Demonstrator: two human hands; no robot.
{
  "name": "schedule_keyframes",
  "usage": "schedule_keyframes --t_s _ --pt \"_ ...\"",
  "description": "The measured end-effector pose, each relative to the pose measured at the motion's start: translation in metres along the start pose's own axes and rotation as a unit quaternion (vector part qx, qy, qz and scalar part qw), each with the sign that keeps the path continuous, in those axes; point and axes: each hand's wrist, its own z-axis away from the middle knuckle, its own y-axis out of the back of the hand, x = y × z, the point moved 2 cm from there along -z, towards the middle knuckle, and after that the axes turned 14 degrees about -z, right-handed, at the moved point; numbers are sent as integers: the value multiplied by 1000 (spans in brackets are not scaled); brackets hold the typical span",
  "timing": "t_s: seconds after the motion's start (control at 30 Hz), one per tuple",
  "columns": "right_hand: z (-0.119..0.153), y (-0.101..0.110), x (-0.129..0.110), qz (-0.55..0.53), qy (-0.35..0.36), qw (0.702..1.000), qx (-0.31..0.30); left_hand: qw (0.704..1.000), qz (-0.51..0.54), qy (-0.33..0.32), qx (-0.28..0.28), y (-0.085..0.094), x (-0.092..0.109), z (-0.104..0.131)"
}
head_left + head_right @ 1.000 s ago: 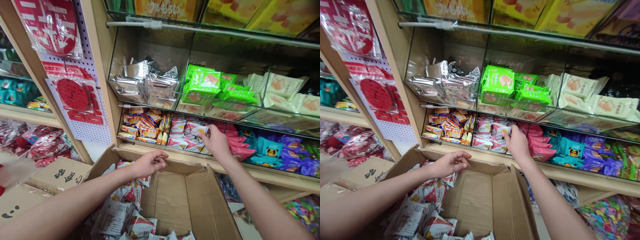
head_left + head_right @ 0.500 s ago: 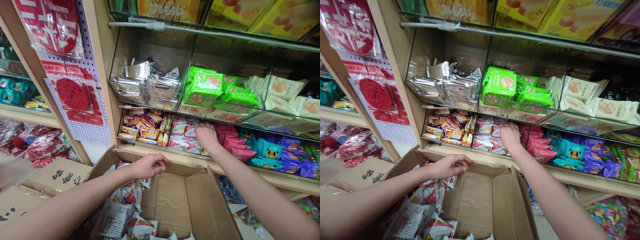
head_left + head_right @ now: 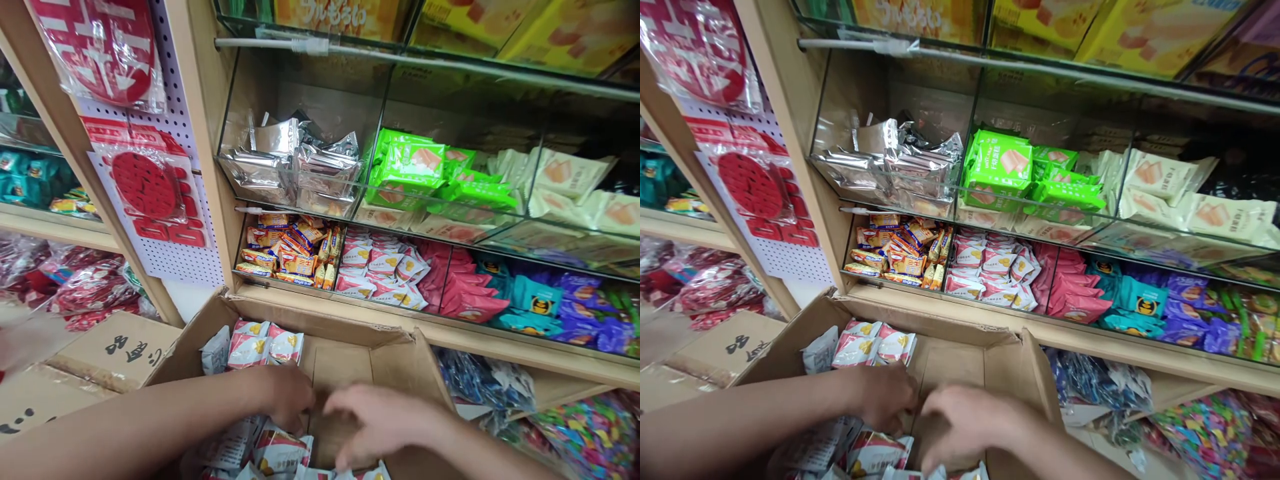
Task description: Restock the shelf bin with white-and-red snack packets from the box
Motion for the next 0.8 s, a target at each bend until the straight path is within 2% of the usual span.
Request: schedule_keyframes --t_s 0.07,0.1,0.2,0.3,0.37,0.5,0.63,0.73,0.8 --pt "-2 -32 4 -18 0 993 -113 998 -39 -24 -33 -3 5 -1" --pt "-3 -42 7 -21 3 990 -139 997 -51 -37 -51 -3 6 -2" --pt "-3 -49 12 -20 4 991 -132 998 -15 -35 -54 4 4 -1" --pt "3 -34 14 -20 -25 996 -88 995 84 -11 -45 21 -4 2" --pt "8 -17 16 -34 -46 998 -36 986 162 2 -29 36 -12 6" --pt "17 17 25 -154 -44 985 71 958 287 5 -2 57 -20 10" --pt "15 37 32 -358 13 916 182 896 442 7 37 58 -14 5" --pt "9 42 30 -425 34 865 263 835 542 22 93 57 -8 0" --pt "4 42 27 -462 52 832 303 807 573 41 135 58 -7 -2"
